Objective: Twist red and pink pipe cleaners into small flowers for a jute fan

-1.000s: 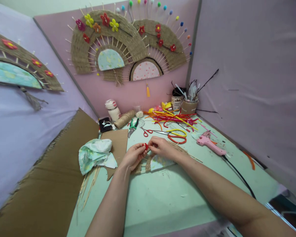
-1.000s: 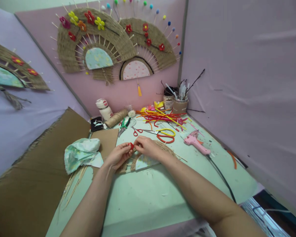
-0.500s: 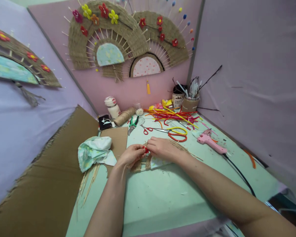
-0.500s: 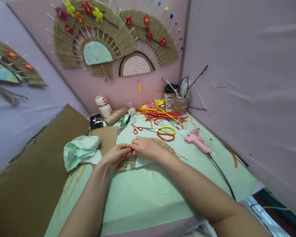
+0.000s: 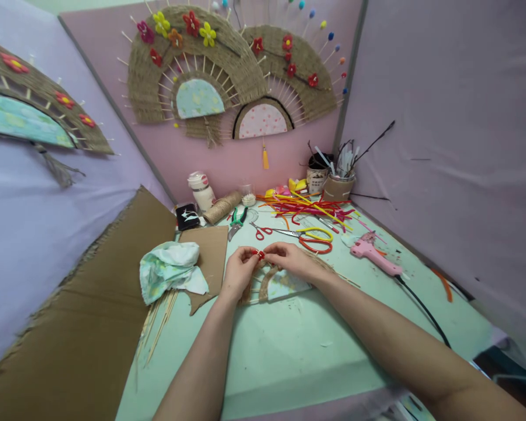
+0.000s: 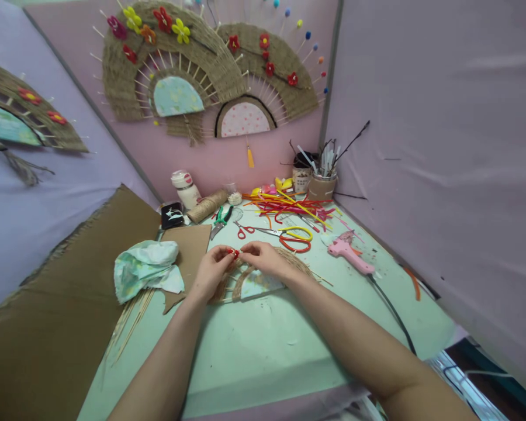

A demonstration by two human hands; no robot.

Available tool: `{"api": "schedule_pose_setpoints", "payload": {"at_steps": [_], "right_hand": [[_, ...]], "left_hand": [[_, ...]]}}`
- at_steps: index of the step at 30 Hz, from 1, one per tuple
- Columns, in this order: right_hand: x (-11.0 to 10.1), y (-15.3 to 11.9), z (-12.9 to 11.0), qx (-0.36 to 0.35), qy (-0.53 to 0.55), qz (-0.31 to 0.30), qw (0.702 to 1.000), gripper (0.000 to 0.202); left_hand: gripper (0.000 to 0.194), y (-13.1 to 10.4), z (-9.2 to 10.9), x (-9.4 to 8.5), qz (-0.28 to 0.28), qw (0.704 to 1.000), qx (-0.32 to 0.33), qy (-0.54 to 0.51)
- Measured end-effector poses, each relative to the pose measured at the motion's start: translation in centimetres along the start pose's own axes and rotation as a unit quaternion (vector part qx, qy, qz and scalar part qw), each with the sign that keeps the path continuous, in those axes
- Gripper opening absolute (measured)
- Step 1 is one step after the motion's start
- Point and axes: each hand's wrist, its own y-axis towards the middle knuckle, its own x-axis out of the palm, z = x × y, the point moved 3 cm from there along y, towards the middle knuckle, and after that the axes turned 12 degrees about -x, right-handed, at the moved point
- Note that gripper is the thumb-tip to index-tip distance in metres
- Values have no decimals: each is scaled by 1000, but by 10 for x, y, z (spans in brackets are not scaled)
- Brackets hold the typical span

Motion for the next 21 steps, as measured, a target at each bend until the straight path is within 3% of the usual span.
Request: {"api": "schedule_pose_setpoints", "payload": {"at_steps": [11, 21], "right_hand": [[0, -1, -2, 18, 45, -9, 999, 27], [-3, -1, -6, -57, 20, 7, 998, 27]], "left_hand": [[12, 0, -2, 3, 18, 990, 69, 120], [12, -6, 10, 1, 51, 969, 165, 175]]}}
